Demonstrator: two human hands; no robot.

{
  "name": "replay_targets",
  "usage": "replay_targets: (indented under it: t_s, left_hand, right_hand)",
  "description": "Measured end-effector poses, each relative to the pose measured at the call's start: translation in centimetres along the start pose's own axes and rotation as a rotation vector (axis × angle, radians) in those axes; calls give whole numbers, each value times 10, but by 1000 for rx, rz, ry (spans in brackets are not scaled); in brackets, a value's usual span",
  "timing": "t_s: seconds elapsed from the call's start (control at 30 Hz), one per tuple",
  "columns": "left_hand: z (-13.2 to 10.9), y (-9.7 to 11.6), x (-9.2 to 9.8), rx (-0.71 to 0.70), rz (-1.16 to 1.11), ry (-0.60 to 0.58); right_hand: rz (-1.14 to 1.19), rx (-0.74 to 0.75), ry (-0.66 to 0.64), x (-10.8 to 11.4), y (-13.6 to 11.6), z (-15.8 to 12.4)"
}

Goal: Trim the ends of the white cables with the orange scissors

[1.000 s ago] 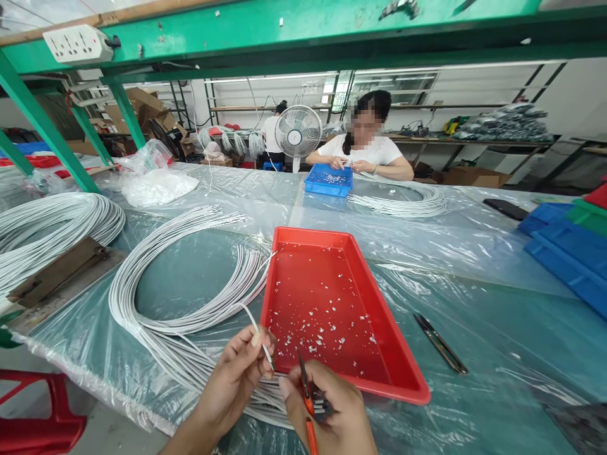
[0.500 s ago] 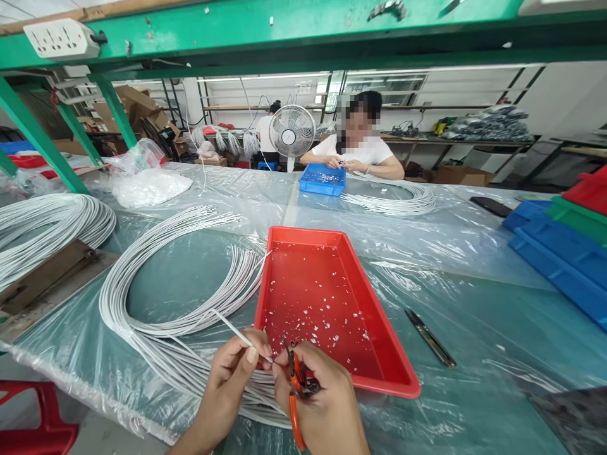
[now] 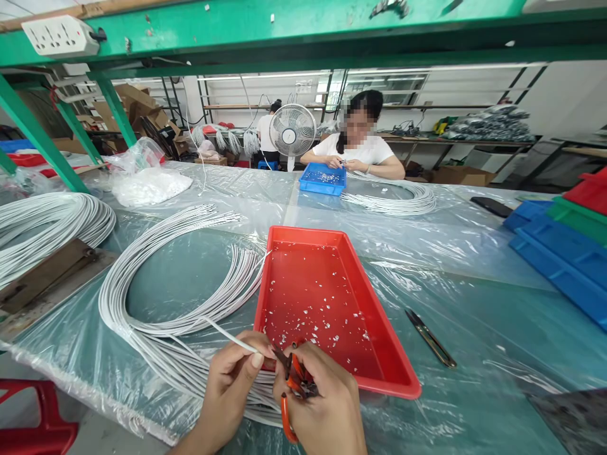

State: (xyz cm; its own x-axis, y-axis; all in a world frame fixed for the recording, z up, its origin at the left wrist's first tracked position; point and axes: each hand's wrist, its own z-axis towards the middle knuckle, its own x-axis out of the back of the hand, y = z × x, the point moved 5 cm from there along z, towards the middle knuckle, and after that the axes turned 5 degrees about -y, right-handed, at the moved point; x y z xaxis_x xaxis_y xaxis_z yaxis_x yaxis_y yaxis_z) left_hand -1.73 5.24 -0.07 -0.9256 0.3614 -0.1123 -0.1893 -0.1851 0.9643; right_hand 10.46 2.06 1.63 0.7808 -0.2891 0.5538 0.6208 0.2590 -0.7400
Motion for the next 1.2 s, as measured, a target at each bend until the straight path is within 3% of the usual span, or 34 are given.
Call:
replay_targets:
  t_s: [0.3,0.63,0.73,0.83,0.97,1.03,1.2]
  left_hand:
    - [1,0,2,13,164,121]
    - [10,-1,-1,95,117,220]
    - [13,-6,-2,169,-15,230]
    - [19,-11,-6,210,-132,200]
    - [25,-20,-11,271,-323,169]
    - [26,-24,-14,299,-390,157]
    - [24,-23,-20,265,-418,81]
  right_hand:
    - [-167,182,24,3,-7,-1]
    - [-277,366,35,6,-9,-6]
    - [-270,328,86,16,-3,0]
    - [-433,236,163,30,13,13]
    - [-790,-107,72,45,48,30]
    - [-675,-205,-4,47,56,28]
    - [149,-344,-222,30,45,3]
